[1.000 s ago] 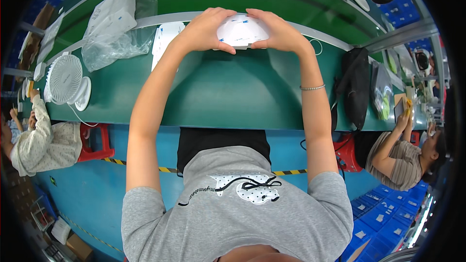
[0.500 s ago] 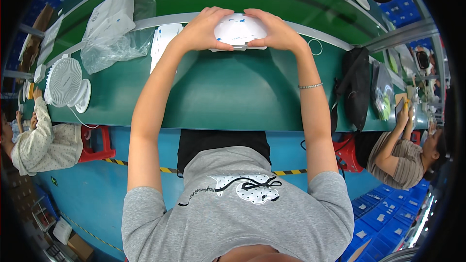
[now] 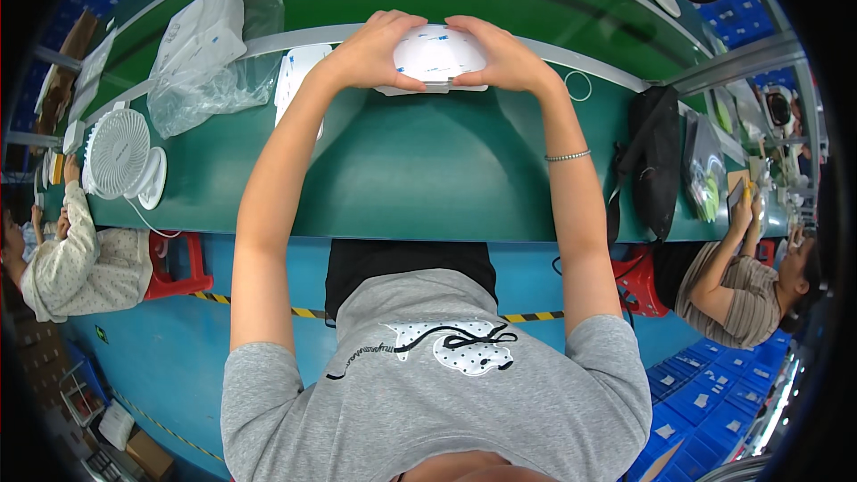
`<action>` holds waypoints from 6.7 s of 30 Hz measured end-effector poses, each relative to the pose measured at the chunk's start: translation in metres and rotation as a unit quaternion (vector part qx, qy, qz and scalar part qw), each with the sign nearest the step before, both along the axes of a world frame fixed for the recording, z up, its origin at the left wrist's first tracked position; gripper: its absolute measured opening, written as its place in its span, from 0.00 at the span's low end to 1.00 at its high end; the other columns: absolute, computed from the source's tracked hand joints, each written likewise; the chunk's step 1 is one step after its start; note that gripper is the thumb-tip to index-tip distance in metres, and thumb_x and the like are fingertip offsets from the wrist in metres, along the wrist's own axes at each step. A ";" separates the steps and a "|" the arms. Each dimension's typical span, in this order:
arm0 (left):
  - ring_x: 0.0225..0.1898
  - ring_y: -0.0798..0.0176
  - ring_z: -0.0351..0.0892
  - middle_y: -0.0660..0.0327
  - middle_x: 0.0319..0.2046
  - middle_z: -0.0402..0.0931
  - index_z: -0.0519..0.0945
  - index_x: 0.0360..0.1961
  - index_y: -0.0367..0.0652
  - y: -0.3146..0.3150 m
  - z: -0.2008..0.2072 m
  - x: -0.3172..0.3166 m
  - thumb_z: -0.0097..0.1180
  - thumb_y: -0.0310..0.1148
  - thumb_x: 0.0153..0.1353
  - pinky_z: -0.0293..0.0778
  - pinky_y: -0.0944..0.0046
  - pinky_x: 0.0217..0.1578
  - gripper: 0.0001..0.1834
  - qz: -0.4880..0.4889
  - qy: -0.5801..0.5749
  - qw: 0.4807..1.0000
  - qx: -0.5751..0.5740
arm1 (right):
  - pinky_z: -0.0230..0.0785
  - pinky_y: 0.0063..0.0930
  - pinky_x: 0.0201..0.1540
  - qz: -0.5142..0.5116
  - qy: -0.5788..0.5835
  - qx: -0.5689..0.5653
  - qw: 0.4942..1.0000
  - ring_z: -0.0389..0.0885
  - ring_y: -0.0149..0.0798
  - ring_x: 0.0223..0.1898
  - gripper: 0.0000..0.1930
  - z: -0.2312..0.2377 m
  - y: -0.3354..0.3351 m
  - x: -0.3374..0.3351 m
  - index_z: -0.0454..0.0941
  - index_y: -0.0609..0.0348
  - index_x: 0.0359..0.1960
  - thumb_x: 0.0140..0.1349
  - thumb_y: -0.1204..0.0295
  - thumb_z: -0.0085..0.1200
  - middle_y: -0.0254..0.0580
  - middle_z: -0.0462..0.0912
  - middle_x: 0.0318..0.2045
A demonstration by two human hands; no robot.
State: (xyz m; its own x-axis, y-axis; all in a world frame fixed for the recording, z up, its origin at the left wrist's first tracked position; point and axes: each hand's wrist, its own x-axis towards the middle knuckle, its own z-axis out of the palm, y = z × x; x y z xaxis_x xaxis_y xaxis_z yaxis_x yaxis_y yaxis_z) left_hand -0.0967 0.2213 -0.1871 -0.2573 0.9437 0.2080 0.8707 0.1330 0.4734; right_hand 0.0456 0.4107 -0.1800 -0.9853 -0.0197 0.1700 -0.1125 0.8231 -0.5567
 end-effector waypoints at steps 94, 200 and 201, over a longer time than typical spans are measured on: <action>0.25 0.72 0.74 0.60 0.24 0.80 0.82 0.33 0.34 -0.067 -0.028 0.081 0.59 0.32 0.57 0.73 0.71 0.30 0.10 0.093 -0.324 0.940 -0.047 | 0.69 0.20 0.30 -0.110 -0.165 -0.236 0.951 0.75 0.25 0.25 0.06 -0.026 -0.076 0.082 0.82 0.65 0.29 0.53 0.74 0.60 0.36 0.81 0.23; 0.33 0.64 0.72 0.65 0.28 0.69 0.79 0.32 0.44 -0.088 -0.041 0.103 0.55 0.27 0.45 0.74 0.66 0.31 0.10 -0.067 0.109 0.989 0.070 | 0.61 0.28 0.30 0.029 0.178 0.211 0.961 0.69 0.34 0.28 0.10 -0.054 -0.106 0.115 0.79 0.61 0.34 0.48 0.76 0.55 0.35 0.69 0.25; 0.33 0.64 0.72 0.65 0.28 0.69 0.79 0.32 0.44 -0.088 -0.041 0.104 0.55 0.27 0.45 0.74 0.66 0.31 0.10 -0.067 0.109 0.989 0.069 | 0.61 0.27 0.30 0.028 0.176 0.210 0.961 0.69 0.34 0.28 0.10 -0.055 -0.106 0.115 0.79 0.61 0.34 0.48 0.76 0.55 0.35 0.69 0.25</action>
State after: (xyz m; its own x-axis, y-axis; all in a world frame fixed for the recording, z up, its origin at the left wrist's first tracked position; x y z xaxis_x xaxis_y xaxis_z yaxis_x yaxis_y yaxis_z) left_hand 0.0070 0.1329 -0.2277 -0.0669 0.9248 0.3745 0.9597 -0.0430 0.2776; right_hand 0.1604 0.3044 -0.2347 -0.8633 -0.2107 0.4587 -0.2840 0.9540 -0.0964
